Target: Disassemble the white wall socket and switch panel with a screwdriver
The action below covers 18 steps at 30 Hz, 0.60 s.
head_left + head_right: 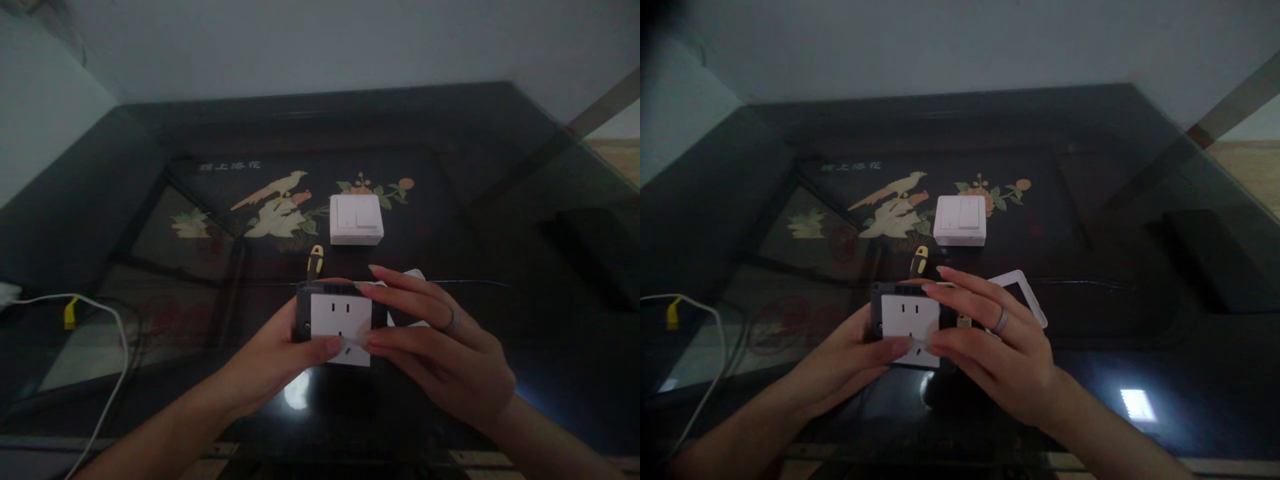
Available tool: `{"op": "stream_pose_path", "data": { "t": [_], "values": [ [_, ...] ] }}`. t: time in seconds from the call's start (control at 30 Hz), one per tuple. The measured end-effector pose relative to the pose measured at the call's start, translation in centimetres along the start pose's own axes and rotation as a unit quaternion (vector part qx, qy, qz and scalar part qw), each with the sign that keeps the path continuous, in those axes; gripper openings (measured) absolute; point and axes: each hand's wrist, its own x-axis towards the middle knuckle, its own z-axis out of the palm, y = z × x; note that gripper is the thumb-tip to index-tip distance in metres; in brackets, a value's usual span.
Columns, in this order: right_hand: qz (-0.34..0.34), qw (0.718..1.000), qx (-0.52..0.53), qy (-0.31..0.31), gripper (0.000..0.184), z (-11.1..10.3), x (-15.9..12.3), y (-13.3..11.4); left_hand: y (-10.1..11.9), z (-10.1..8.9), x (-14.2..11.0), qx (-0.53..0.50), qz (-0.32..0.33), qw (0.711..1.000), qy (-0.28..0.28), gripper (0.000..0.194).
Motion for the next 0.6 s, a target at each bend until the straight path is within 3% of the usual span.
{"op": "stream_pose_path", "data": {
  "t": [0.2, 0.3, 0.37, 0.43, 0.6],
  "values": [
    [-0.097, 0.994, -0.057, -0.004, 0.014, -0.37, -0.51, 0.02, -0.04, -0.16, 0.06, 0.115, 0.066, 0.991, 0.014, 0.047],
    [-0.108, 0.991, -0.077, -0.014, 0.01, -0.54, -0.24, -0.15, -0.19, -0.22, 0.14, 0.128, 0.067, 0.989, 0.022, 0.046],
    [-0.103, 0.99, -0.096, -0.026, 0.007, -0.58, -0.04, -0.31, -0.37, -0.24, 0.17, 0.117, 0.068, 0.99, 0.027, 0.044],
    [-0.113, 0.988, -0.103, 0.007, 0.005, -0.55, -0.01, -0.45, -0.5, -0.21, 0.15, 0.087, 0.061, 0.994, 0.024, 0.044],
    [-0.082, 0.989, -0.117, 0.029, 0.008, -0.68, -0.31, -0.92, -0.3, 0.21, -0.22, -0.044, 0.002, 0.998, -0.045, 0.055]
  ]
}}
